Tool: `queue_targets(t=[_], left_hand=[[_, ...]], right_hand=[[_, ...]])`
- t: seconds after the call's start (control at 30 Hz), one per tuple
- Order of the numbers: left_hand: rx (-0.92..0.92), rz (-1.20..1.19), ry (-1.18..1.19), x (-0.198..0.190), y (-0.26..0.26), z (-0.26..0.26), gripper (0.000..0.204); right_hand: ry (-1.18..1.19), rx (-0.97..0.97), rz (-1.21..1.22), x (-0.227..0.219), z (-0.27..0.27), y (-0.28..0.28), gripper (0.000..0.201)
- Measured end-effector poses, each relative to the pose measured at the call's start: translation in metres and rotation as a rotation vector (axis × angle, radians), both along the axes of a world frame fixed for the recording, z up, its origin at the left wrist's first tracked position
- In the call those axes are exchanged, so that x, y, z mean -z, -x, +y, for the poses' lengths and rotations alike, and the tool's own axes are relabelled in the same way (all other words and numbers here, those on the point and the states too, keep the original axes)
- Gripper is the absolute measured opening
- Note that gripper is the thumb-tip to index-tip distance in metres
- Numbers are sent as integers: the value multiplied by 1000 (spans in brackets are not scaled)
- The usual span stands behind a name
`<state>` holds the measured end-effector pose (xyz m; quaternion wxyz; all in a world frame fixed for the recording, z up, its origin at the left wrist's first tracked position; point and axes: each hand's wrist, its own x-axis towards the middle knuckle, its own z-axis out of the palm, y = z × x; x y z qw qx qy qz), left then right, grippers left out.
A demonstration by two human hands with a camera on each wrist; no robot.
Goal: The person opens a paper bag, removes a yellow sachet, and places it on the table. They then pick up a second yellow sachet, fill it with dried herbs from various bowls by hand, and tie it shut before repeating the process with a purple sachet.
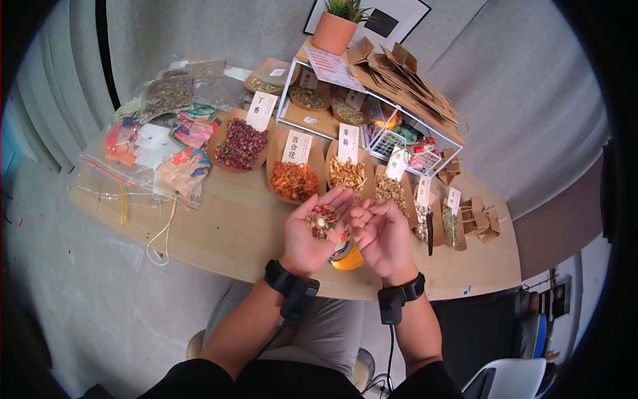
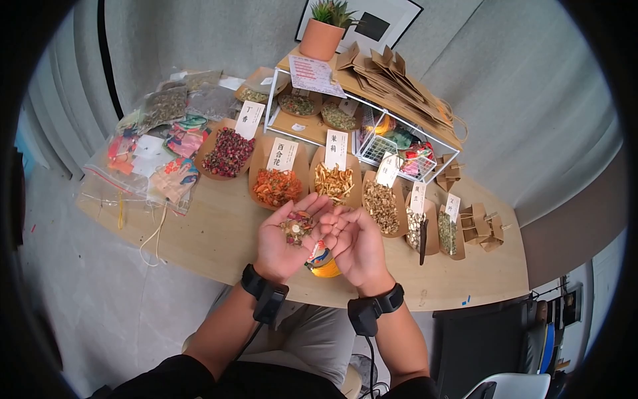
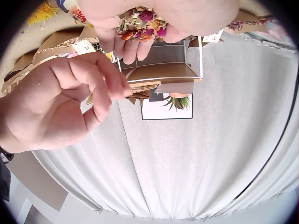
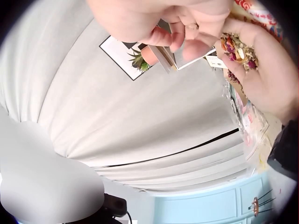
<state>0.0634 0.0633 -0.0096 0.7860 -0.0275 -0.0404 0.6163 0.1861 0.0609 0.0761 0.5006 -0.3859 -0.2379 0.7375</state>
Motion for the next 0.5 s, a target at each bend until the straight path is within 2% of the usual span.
queue_targets(t=[0.1,0.13,0.23,0.27,0.37,0.5], left_hand=[[-1,5,3,1,-1,0,45],[0,3,1,3,-1,1,45],[27,-6,-10,1,1,-1,46],[21,7,-12,0,1,-1,46],[13,36,-32,-2,0,-1,46],[8,35,-88,2,-1,0,46]], right_hand=[[-187,-395,-104,3,10,-23,14],[-386,-238,-616,7,3,-7,15],[-885,-336,-1409,-4,-6,6,15],[-1041,-296,-1488,3,-4,6,16],[-1220,-236,-1615,11,0,6,15],[-1158,-233,-1682,5,-2,11,15]])
